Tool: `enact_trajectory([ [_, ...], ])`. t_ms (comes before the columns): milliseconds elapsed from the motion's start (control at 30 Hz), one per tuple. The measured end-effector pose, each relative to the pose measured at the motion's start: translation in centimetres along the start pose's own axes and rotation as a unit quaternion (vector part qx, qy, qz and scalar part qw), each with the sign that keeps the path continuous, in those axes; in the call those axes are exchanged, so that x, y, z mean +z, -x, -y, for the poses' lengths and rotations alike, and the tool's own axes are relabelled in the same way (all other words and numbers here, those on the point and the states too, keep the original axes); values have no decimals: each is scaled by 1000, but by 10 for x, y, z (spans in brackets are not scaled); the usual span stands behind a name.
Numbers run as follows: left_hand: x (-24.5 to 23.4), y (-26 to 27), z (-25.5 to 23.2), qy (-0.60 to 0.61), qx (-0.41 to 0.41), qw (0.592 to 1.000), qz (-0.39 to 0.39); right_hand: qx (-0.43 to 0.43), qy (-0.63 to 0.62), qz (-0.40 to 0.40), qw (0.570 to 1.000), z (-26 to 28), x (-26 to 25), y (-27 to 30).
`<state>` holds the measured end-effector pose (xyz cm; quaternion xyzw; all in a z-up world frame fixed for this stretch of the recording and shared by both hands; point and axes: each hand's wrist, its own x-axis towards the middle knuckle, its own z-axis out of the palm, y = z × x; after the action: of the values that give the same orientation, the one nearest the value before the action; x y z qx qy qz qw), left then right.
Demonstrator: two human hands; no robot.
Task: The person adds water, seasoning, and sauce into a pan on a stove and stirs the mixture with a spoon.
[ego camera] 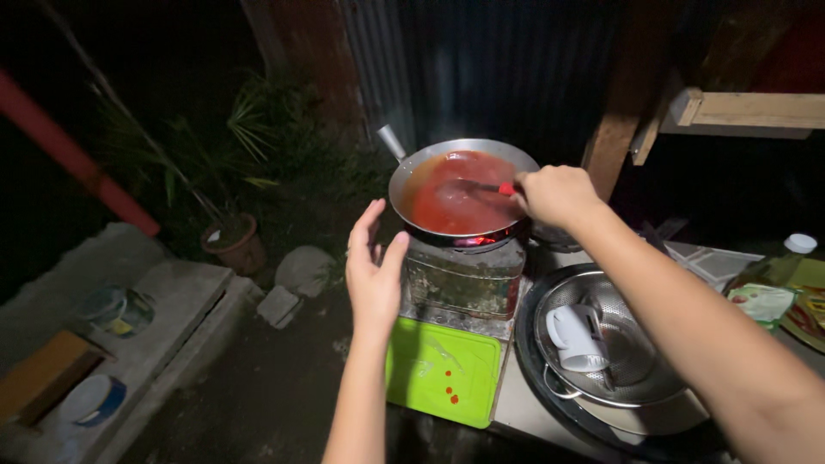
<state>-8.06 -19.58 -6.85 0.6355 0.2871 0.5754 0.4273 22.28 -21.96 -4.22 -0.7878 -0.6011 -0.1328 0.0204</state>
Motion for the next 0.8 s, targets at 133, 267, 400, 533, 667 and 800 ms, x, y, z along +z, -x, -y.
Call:
enact_trajectory([
  [133,-14,6,7,-1,-20,1000,-16,76,-69,-13,995,-17,-9,-4],
  [267,-16,10,19,25,-21,999,-20,93,-49,-67,992,-48,12,-6],
  [400,-16,10,22,9,-39,999,-20,119,-99,-27,988,-57,54,-17],
  [533,-15,9,24,8,-45,999,-18,175,-355,118,911,-65,73,-40],
  [667,-14,8,32,36,-33,999,-10,234,-585,232,741,-75,66,-40],
  [800,-12,10,42,51,-30,998,-4,216,-594,201,748,-69,48,-29],
])
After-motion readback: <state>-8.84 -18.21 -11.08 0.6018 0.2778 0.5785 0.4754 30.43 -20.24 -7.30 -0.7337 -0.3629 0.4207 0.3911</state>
